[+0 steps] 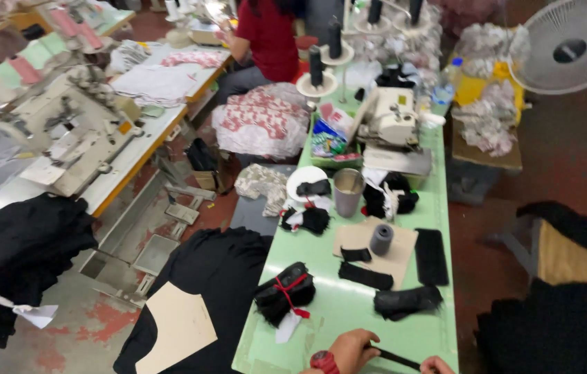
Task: The person repeatedly folds black fabric strips on a green table. They pick up a strip, fold it in half, and place it on a growing pile of folded items. The process is repeated continuously throughout the video.
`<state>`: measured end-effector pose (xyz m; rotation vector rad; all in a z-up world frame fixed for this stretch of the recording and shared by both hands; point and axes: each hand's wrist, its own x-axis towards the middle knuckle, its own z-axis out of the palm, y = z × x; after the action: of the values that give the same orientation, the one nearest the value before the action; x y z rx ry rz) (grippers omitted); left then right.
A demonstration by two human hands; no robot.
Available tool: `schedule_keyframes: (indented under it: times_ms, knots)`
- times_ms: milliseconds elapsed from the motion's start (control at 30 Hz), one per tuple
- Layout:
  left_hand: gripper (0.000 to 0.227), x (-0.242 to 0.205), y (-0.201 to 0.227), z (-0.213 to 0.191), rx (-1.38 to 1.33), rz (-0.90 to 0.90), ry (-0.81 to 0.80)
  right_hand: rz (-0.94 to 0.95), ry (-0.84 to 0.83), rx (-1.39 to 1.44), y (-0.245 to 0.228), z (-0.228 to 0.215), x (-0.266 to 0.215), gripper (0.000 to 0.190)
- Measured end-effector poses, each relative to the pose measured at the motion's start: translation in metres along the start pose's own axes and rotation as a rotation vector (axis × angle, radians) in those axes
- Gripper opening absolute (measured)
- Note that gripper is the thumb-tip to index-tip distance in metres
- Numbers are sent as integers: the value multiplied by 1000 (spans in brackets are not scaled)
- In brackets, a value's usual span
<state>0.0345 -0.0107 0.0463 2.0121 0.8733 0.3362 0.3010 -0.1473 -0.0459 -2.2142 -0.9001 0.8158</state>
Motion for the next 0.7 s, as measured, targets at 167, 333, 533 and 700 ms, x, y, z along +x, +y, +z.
schedule_keyframes:
  times_ms: [167, 333, 533, 700]
  knots:
    - [20, 34, 3, 58, 54, -161, -104, -148, -142, -25, 67, -34, 16, 23]
    - [30, 51, 22, 98, 285, -212, -286, -120, -114, -134, 44, -81, -6, 26]
    - [31, 91, 34, 154, 656, 174, -86, 6, -149, -173, 88, -74, 27, 22]
    - [24, 106, 47, 160, 690, 396, 34, 96, -193, -159, 97, -69, 37, 20]
